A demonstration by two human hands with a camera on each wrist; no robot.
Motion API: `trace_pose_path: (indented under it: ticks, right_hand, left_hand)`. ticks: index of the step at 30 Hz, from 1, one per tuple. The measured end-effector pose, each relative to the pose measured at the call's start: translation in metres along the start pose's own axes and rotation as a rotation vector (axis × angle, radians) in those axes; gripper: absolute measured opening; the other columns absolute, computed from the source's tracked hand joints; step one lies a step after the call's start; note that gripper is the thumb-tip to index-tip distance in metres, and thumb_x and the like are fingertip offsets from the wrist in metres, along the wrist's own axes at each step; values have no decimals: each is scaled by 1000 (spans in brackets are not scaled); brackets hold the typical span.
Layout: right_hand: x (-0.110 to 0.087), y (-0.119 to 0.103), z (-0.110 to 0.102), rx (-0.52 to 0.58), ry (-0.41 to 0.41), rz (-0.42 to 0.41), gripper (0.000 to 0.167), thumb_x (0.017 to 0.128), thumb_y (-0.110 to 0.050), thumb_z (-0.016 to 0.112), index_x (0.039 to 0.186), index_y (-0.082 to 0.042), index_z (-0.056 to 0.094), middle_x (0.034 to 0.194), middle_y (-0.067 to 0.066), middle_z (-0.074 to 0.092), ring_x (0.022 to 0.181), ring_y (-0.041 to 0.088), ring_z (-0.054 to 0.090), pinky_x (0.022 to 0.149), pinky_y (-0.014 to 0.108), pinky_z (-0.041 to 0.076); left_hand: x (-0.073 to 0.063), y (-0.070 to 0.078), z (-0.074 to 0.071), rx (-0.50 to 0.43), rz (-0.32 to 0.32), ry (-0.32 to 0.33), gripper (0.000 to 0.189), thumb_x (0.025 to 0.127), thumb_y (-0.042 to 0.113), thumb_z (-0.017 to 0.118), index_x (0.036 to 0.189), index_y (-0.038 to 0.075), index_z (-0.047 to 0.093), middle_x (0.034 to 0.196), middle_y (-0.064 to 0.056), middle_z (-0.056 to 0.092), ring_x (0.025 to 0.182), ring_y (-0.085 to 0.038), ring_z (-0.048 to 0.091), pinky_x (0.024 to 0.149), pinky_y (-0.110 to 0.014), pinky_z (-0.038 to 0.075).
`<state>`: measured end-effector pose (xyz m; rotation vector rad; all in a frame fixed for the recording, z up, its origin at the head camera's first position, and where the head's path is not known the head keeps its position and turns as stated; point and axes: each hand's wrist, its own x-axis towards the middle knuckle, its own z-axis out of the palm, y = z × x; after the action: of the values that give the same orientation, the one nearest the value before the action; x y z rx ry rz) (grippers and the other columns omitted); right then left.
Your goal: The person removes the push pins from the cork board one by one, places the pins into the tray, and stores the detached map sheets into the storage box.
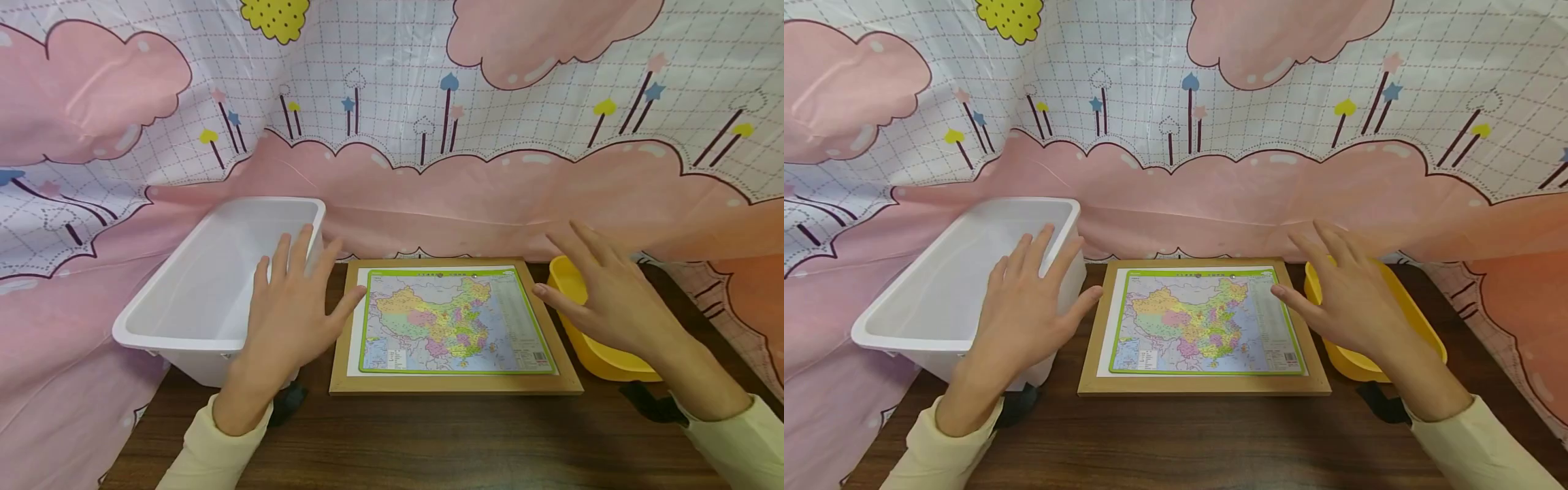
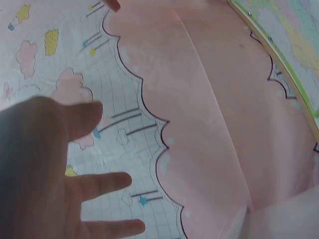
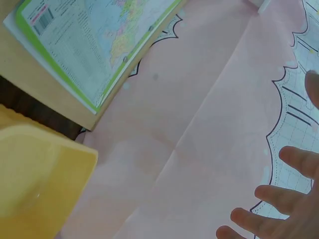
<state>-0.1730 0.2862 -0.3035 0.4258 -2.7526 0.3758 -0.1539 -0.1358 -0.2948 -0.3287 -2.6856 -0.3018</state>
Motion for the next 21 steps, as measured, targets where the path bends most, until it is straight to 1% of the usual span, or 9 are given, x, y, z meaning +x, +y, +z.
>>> trace_pose_path:
  ticks: [4, 6, 9, 13, 14, 16, 18, 21]
  right_hand:
    - [4, -7, 2, 13, 51, -39, 86, 93, -41, 82, 165, -25, 38, 170, 26, 31, 147, 61, 37, 105, 85, 33]
    - [6, -10, 4, 12, 79, -65, 83, 92, -36, 84, 162, -22, 43, 166, 27, 37, 146, 59, 40, 105, 82, 37]
    - [10, -16, 7, 14, 89, -91, 79, 91, -30, 85, 159, -15, 47, 161, 28, 41, 143, 57, 43, 104, 78, 42]
    - [14, -24, 12, 22, 47, -76, 77, 94, -32, 81, 159, -11, 46, 159, 28, 43, 132, 58, 53, 99, 75, 47]
    - [15, -26, 13, 24, 40, -73, 76, 95, -33, 80, 159, -11, 46, 158, 27, 44, 127, 57, 57, 97, 74, 49]
    - [17, -29, 15, 30, 17, -55, 75, 97, -37, 77, 160, -11, 45, 159, 26, 45, 123, 57, 60, 96, 73, 49]
    - [19, -32, 17, 42, -3, -44, 74, 99, -38, 76, 160, -12, 45, 160, 25, 45, 126, 57, 59, 98, 73, 49]
    - [23, -35, 20, 62, -29, -26, 74, 100, -40, 74, 162, -14, 43, 162, 26, 43, 130, 56, 56, 101, 74, 47]
  left_hand:
    - [1, 10, 3, 22, 39, 51, 68, 100, 56, 65, 153, 17, 54, 166, -23, 41, 154, -49, 37, 119, -68, 35]
    - [0, 15, 7, 31, 57, 66, 64, 99, 54, 67, 149, 15, 58, 162, -24, 47, 149, -47, 45, 115, -66, 41]
    - [0, 21, 13, 25, 91, 86, 60, 99, 51, 70, 144, 14, 62, 155, -22, 54, 141, -43, 55, 106, -62, 50]
    - [-1, 28, 20, 3, 135, 126, 53, 97, 46, 73, 140, 15, 64, 144, -16, 63, 129, -39, 64, 96, -57, 56]
    - [-1, 29, 23, -5, 148, 136, 53, 97, 45, 74, 140, 16, 64, 141, -15, 65, 126, -38, 66, 94, -56, 57]
    - [-1, 32, 27, -10, 166, 145, 53, 97, 44, 75, 141, 16, 63, 138, -13, 66, 120, -37, 68, 92, -54, 58]
    - [-1, 35, 32, -20, 175, 143, 55, 97, 44, 75, 143, 16, 62, 138, -10, 66, 118, -36, 69, 89, -53, 59]
    - [-2, 38, 40, -33, 172, 129, 59, 97, 45, 74, 147, 16, 61, 141, -9, 65, 117, -36, 68, 90, -52, 59]
